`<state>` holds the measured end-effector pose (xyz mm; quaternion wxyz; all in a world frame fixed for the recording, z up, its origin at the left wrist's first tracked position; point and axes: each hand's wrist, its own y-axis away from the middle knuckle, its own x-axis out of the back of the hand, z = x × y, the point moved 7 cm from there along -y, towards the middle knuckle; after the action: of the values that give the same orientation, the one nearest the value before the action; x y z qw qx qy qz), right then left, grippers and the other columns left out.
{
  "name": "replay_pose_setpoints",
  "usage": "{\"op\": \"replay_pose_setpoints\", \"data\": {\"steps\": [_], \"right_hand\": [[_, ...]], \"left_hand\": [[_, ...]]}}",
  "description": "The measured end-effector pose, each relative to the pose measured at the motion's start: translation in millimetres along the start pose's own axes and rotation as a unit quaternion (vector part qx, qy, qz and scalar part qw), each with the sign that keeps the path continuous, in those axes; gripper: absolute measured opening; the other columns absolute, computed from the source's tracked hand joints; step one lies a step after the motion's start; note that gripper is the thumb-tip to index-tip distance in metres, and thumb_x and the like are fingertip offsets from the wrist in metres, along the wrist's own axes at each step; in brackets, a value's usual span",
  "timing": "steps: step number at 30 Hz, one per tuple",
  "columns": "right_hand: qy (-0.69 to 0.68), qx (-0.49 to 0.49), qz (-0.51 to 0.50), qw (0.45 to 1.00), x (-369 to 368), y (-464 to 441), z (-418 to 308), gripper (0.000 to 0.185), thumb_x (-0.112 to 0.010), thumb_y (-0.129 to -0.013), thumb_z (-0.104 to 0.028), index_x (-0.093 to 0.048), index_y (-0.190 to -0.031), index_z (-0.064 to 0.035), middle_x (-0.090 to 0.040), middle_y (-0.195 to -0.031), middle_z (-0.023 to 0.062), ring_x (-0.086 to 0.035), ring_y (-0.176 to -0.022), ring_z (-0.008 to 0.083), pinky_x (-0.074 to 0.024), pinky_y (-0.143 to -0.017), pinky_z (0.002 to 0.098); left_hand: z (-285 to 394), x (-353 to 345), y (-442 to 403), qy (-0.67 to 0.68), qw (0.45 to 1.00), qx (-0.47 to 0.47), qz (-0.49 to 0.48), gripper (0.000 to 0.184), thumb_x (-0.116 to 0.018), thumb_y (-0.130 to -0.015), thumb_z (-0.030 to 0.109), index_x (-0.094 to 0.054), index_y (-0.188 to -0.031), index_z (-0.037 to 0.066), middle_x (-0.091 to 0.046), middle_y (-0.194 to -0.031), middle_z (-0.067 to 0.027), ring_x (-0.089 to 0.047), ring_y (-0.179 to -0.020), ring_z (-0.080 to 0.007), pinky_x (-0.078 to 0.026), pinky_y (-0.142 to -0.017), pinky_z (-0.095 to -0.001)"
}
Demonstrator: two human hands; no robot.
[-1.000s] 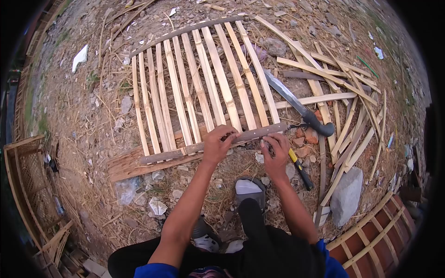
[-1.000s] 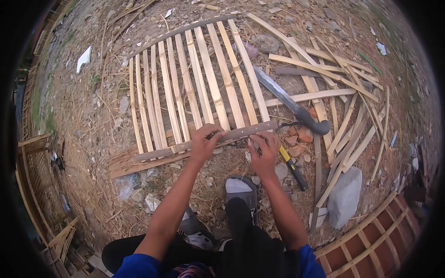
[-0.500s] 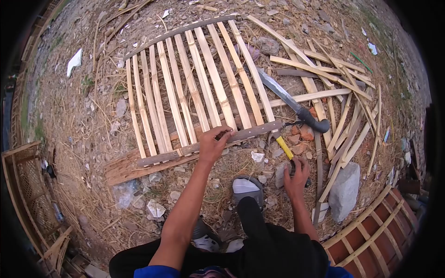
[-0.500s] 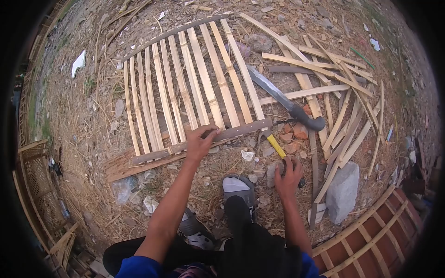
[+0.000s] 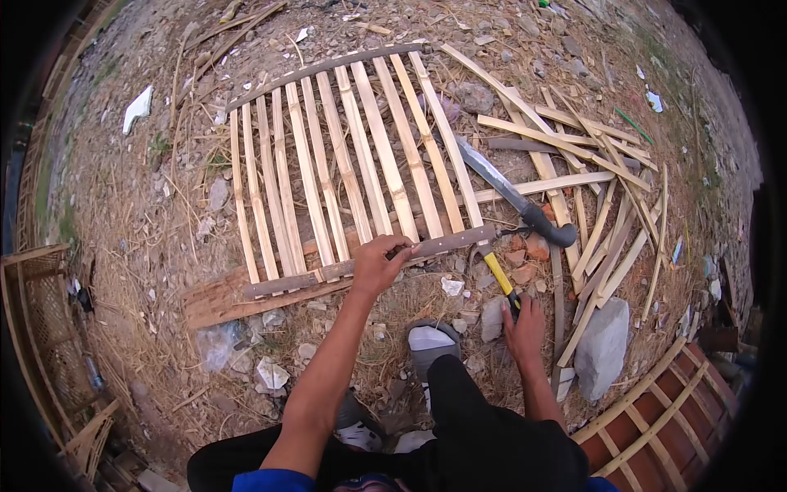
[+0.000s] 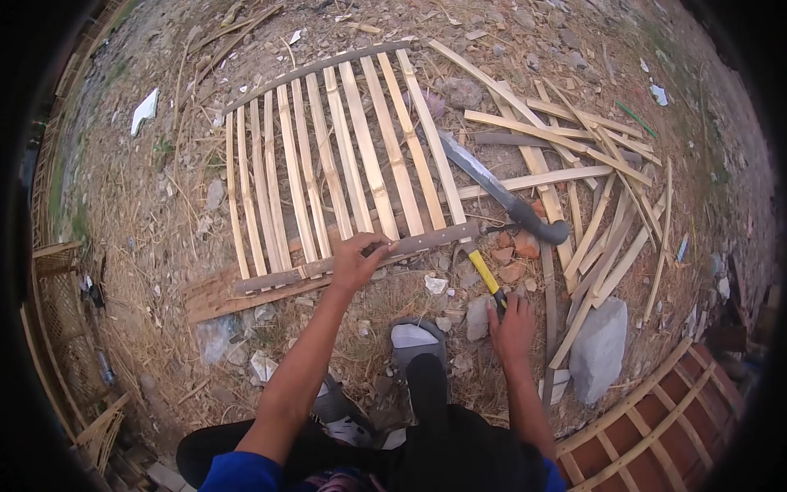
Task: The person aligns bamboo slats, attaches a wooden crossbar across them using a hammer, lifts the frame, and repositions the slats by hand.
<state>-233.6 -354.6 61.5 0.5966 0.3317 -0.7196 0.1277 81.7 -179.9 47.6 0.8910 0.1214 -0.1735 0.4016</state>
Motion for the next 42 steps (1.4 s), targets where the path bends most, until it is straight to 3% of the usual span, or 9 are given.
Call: {"op": "replay_pose_setpoints", "data": {"steps": [7,13,14,17,22,25,26,32,42], "right_hand": [[-0.047,-0.036,-0.021,0.998,12.7,10.1,16.6,0.038,-0.075,-0.091,-0.031,-0.058,-0.105,-0.0009,-0.06,-0.096,0.0211,-0.061,-0.087,0.0422,-0.048,-0.072,0.0484],[-0.157,-0.123,-0.027,0.98,54.7,44.6,28.6,0.034,-0.077,-0.091,-0.026,-0.055,-0.091,0.0013,-0.05,-0.067,0.0134,-0.052,-0.064,0.0267,-0.0425,-0.062,0.0405],[-0.164,-0.115,-0.029,0.979,57.5,46.8,25.3,0.029,-0.073,-0.094,-0.021,-0.054,-0.091,0.001,-0.047,-0.068,0.0103,-0.046,-0.063,0.0204,-0.0411,-0.06,0.0377],[-0.246,-0.127,-0.014,0.961,47.0,53.5,18.4,0.026,-0.069,-0.096,-0.019,-0.053,-0.091,0.0003,-0.047,-0.068,0.0094,-0.046,-0.062,0.0199,-0.0411,-0.06,0.0375],[-0.286,-0.077,-0.03,0.955,29.3,45.7,-31.1,0.021,-0.066,-0.098,-0.018,-0.057,-0.094,0.0004,-0.055,-0.07,0.0141,-0.053,-0.062,0.0275,-0.0435,-0.06,0.0401],[-0.265,0.019,0.016,0.964,27.3,35.7,-54.0,0.02,-0.067,-0.097,-0.017,-0.057,-0.093,-0.0004,-0.057,-0.071,0.0158,-0.057,-0.062,0.032,-0.0447,-0.06,0.0425],[-0.293,-0.017,-0.02,0.956,25.2,37.4,-56.3,0.017,-0.067,-0.096,-0.015,-0.058,-0.096,-0.001,-0.058,-0.071,0.0167,-0.058,-0.061,0.0358,-0.0452,-0.058,0.0442],[-0.271,0.055,-0.044,0.96,30.7,39.4,-91.7,0.018,-0.068,-0.095,-0.015,-0.058,-0.101,-0.0013,-0.061,-0.07,0.019,-0.063,-0.063,0.0407,-0.047,-0.057,0.0456],[-0.253,0.069,-0.071,0.962,19.4,36.2,-118.7,0.027,-0.07,-0.094,-0.016,-0.062,-0.113,0.0005,-0.065,-0.076,0.0236,-0.067,-0.071,0.0443,-0.0501,-0.059,0.047]], "left_hand": [[11.8,2.5,-0.3,0.015,0.998,-0.064,-0.005,0.014,-0.082,-0.082,0.014,-0.077,-0.093,0.006,-0.074,-0.086,-0.0092,-0.07,-0.076,-0.0223,-0.054,-0.067,-0.0337],[8.4,3.7,0.5,0.01,0.998,-0.058,-0.006,0.013,-0.081,-0.082,0.014,-0.078,-0.093,0.007,-0.076,-0.088,-0.0098,-0.072,-0.079,-0.0247,-0.055,-0.069,-0.0351],[8.4,3.1,0.4,0.007,0.998,-0.062,0.001,0.013,-0.081,-0.082,0.014,-0.078,-0.093,0.007,-0.076,-0.088,-0.0099,-0.072,-0.08,-0.0251,-0.055,-0.07,-0.0353],[8.8,3.5,0.1,0.001,0.999,-0.05,0.001,0.013,-0.081,-0.082,0.014,-0.079,-0.093,0.008,-0.076,-0.089,-0.01,-0.072,-0.08,-0.0255,-0.055,-0.069,-0.0353],[7.0,1.9,0.0,0.0,0.999,-0.037,0.0,0.014,-0.081,-0.083,0.012,-0.078,-0.096,0.006,-0.076,-0.091,-0.0096,-0.071,-0.081,-0.0213,-0.055,-0.071,-0.0335],[7.5,2.7,-0.1,-0.009,1.0,-0.017,-0.015,0.015,-0.08,-0.083,0.01,-0.078,-0.097,0.006,-0.076,-0.092,-0.0094,-0.071,-0.081,-0.019,-0.054,-0.072,-0.0325],[8.2,2.4,0.2,-0.012,1.0,-0.009,-0.022,0.015,-0.08,-0.083,0.01,-0.078,-0.097,0.006,-0.076,-0.092,-0.0094,-0.071,-0.081,-0.0188,-0.054,-0.071,-0.0324],[16.6,1.6,0.7,-0.019,0.996,-0.09,-0.001,0.016,-0.081,-0.079,0.006,-0.079,-0.095,0.008,-0.075,-0.087,-0.0084,-0.07,-0.076,-0.0204,-0.054,-0.069,-0.0325],[16.9,2.8,1.4,-0.02,0.996,-0.089,0.005,0.016,-0.082,-0.079,0.007,-0.079,-0.094,0.01,-0.074,-0.083,-0.0074,-0.07,-0.076,-0.0222,-0.055,-0.067,-0.0337]]}}
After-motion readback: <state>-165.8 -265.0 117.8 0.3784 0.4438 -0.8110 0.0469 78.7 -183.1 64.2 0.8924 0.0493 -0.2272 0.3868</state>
